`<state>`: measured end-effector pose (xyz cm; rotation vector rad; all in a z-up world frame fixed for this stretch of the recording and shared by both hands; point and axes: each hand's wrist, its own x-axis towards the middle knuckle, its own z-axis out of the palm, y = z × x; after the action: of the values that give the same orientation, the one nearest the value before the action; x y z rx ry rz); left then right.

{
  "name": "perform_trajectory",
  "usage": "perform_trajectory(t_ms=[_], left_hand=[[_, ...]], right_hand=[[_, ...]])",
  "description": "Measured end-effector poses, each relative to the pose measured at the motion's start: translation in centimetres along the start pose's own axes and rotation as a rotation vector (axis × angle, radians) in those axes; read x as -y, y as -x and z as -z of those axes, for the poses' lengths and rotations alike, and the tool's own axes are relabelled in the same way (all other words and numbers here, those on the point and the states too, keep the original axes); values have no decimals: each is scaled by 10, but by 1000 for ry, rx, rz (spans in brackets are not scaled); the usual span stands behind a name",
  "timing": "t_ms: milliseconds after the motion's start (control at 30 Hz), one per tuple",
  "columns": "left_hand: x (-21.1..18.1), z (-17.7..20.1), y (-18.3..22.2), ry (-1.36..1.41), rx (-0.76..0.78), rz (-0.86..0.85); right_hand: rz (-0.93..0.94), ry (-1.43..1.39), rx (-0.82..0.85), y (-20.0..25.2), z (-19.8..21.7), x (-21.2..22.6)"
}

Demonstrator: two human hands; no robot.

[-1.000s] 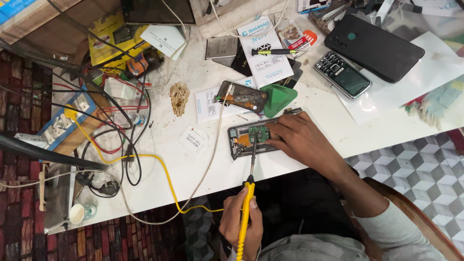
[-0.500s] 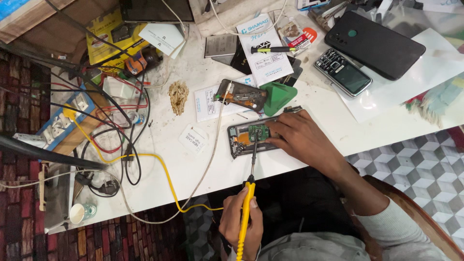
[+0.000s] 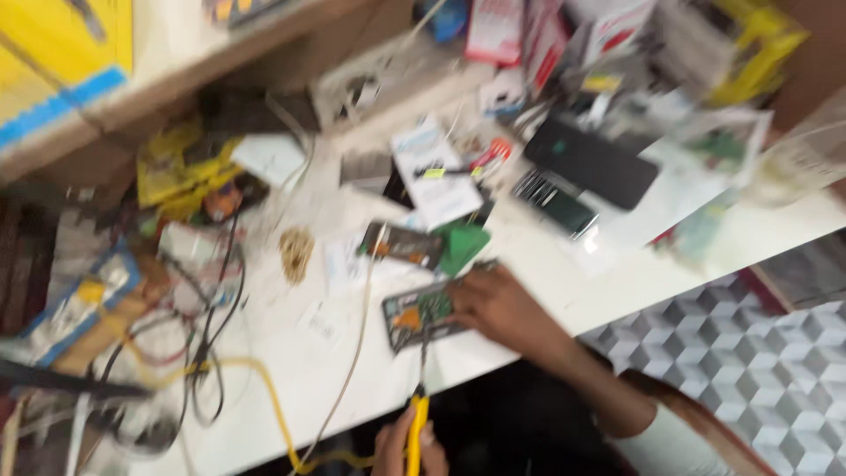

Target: The person uses a yellow soldering iron to work on a small green circuit board inside a disassembled mobile phone. They repeatedly apply the soldering iron to different points on the board while holding the phone steady with their other hand. The person briefly lifts the circuit board to inspect it before continuing to solder.

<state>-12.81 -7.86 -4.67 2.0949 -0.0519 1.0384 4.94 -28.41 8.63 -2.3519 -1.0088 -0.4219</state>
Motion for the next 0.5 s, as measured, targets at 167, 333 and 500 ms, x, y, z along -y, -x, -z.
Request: perform_trajectory(t_ms=[167,333,500], left_hand=[[108,-56,46,-16,112,253],[137,-81,54,-31,126,413],[144,-105,40,-45,135,498]], right_hand=[[-31,-43,4,3,4,3],[-50,-52,40,2,6,3],[-62,-66,73,1,8,5]])
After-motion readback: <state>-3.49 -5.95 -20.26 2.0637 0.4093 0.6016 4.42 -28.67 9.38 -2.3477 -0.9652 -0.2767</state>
